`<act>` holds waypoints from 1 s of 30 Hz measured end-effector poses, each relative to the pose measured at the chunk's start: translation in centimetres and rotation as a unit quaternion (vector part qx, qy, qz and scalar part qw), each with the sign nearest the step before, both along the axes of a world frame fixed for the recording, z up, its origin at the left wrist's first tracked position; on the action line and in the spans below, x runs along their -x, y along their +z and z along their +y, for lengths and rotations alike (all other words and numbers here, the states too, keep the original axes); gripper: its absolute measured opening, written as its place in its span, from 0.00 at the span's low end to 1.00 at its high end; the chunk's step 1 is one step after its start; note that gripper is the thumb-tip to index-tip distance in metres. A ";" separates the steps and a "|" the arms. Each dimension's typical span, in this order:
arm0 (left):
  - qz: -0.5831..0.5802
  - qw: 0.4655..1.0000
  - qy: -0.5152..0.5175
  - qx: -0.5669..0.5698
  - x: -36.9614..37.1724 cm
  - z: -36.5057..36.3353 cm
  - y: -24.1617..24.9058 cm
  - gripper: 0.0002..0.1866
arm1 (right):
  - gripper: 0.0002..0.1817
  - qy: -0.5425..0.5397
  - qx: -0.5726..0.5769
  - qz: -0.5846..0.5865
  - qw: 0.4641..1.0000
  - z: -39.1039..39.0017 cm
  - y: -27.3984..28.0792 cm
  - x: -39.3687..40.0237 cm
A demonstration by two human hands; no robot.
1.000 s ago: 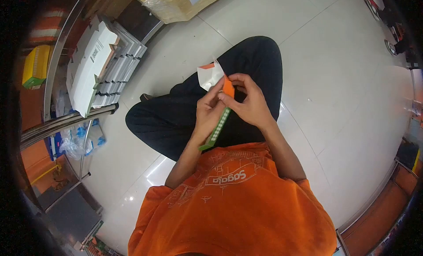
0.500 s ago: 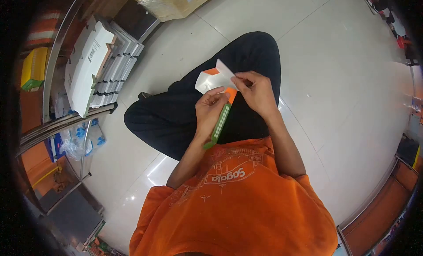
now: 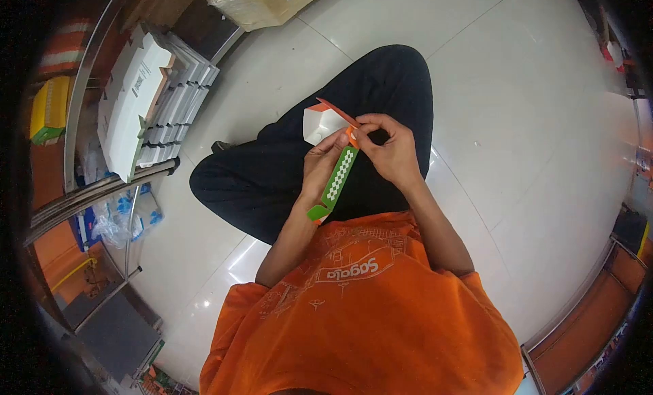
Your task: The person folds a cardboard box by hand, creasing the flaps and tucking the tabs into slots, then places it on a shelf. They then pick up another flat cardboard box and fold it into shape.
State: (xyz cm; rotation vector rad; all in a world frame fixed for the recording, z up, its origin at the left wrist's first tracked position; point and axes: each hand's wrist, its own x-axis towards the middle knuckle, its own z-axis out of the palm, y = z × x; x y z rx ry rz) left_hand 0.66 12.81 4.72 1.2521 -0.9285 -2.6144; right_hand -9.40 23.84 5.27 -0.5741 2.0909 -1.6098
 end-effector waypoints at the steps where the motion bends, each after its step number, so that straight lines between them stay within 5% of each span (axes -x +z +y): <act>1: 0.035 0.999 0.012 -0.019 0.0 0.1 0.0 0.15 | 0.11 -0.001 0.000 0.000 1.000 -0.1 0.0 0.0; 4: 0.057 0.998 0.028 -0.020 -0.1 0.5 -0.3 0.14 | 0.09 -0.019 0.027 0.003 0.999 -0.2 -0.3 0.0; 6: 0.051 0.998 0.035 -0.025 -0.2 0.5 -0.4 0.14 | 0.08 0.038 0.013 0.129 0.991 0.0 -0.6 0.2; 13: 0.060 0.996 0.057 -0.035 0.0 0.9 -0.3 0.14 | 0.09 -0.028 0.063 0.106 0.992 -0.5 -0.9 -0.2; 22: 0.036 0.999 0.028 -0.011 -0.2 0.6 -0.6 0.16 | 0.11 0.015 0.035 0.159 0.987 -0.4 -0.6 0.0; 30: 0.031 0.999 0.024 0.000 -0.2 0.5 -0.3 0.16 | 0.09 0.017 0.055 0.083 0.995 -0.4 -1.2 0.1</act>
